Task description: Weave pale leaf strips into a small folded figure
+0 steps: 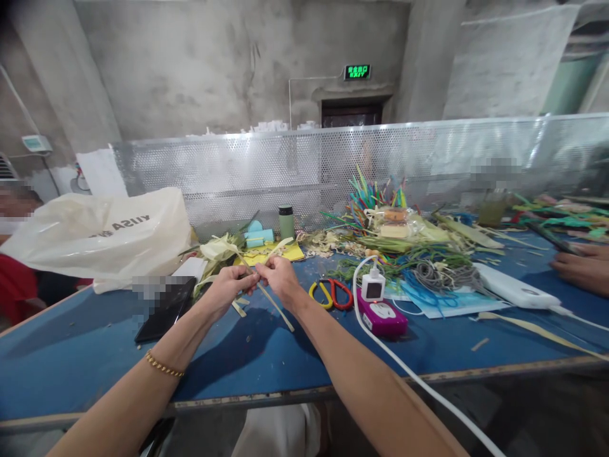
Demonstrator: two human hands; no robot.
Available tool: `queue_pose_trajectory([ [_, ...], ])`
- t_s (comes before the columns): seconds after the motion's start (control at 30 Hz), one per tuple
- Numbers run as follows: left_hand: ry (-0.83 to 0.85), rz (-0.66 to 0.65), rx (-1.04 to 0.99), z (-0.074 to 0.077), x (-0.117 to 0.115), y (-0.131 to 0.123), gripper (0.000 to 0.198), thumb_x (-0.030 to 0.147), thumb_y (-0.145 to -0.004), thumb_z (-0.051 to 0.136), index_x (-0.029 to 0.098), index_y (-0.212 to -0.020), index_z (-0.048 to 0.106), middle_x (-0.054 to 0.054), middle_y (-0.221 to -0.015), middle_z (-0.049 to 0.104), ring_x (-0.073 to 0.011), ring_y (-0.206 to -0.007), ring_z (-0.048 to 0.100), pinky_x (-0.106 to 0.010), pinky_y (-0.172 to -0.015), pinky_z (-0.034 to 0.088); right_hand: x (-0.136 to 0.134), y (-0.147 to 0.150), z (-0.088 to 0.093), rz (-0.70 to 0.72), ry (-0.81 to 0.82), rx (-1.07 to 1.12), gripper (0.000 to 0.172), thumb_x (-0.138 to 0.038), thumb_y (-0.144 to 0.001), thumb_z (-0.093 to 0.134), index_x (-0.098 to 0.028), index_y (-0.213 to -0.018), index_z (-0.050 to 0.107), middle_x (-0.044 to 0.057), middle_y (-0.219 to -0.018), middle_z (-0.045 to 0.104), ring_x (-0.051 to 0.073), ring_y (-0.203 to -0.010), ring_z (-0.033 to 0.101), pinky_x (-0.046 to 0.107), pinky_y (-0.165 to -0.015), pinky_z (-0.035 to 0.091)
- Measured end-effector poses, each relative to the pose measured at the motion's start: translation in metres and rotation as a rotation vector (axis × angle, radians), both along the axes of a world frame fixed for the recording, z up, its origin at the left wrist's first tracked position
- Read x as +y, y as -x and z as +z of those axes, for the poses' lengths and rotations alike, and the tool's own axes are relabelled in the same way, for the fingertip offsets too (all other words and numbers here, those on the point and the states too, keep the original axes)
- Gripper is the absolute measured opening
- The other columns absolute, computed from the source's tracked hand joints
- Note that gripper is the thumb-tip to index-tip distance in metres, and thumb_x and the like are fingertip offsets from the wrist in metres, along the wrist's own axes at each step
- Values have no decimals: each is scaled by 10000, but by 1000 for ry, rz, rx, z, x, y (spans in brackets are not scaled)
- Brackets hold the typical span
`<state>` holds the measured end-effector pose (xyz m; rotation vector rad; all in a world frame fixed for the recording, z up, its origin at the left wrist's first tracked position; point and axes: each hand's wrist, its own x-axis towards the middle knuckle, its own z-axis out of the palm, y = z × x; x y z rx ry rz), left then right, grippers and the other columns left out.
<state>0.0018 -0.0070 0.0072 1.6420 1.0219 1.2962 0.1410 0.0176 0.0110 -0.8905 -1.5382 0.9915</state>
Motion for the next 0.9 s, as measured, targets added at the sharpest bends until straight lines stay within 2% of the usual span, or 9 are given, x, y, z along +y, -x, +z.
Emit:
queue_pose_trajectory([
  [0.37,-37,-19,12,-1,1,2,257,328,-687,677,151,-536,565,-8,-526,554,-105,-510,472,-252,-541,348,3,3,-6,-49,-9,61,225,-320,-699,617,-175,-577,497,-32,-476,527,101,-464,489,251,-541,404],
  [0.5,-38,-14,8,-2,1,2,256,329,-688,686,148,-545,575,-9,-529,565,-104,-506,472,-251,-540,340,3,3,-7,-28,-20,72,236,-339,-698,620,-175,-588,490,-34,-485,527,102,-471,498,254,-551,409],
  [0.63,29,-20,-57,-5,1,3,297,383,-694,695,136,-561,600,-14,-516,568,-91,-476,440,-249,-518,307,4,1,-5,-9,-23,35,276,-376,-696,637,-174,-584,483,-29,-510,539,100,-488,492,242,-530,394],
  [0.77,156,-163,-186,-9,5,7,315,418,-691,707,110,-643,664,-60,-638,636,-102,-540,496,-253,-552,333,8,-5,-4,-41,2,-40,287,-390,-725,632,-174,-592,497,-18,-539,561,104,-487,490,237,-495,380],
  [0.83,181,-148,-223,-11,8,9,298,388,-645,753,99,-662,684,-53,-617,621,-104,-564,504,-248,-561,336,10,-9,-5,-34,1,-80,291,-416,-771,590,-172,-624,530,-3,-560,584,121,-502,524,242,-493,392],
  [0.9,198,-75,-287,-11,11,11,298,379,-609,782,104,-672,687,-25,-578,585,-93,-548,479,-239,-538,318,11,-13,-7,19,-22,-148,296,-425,-805,557,-168,-657,560,12,-588,609,138,-527,565,246,-506,413],
])
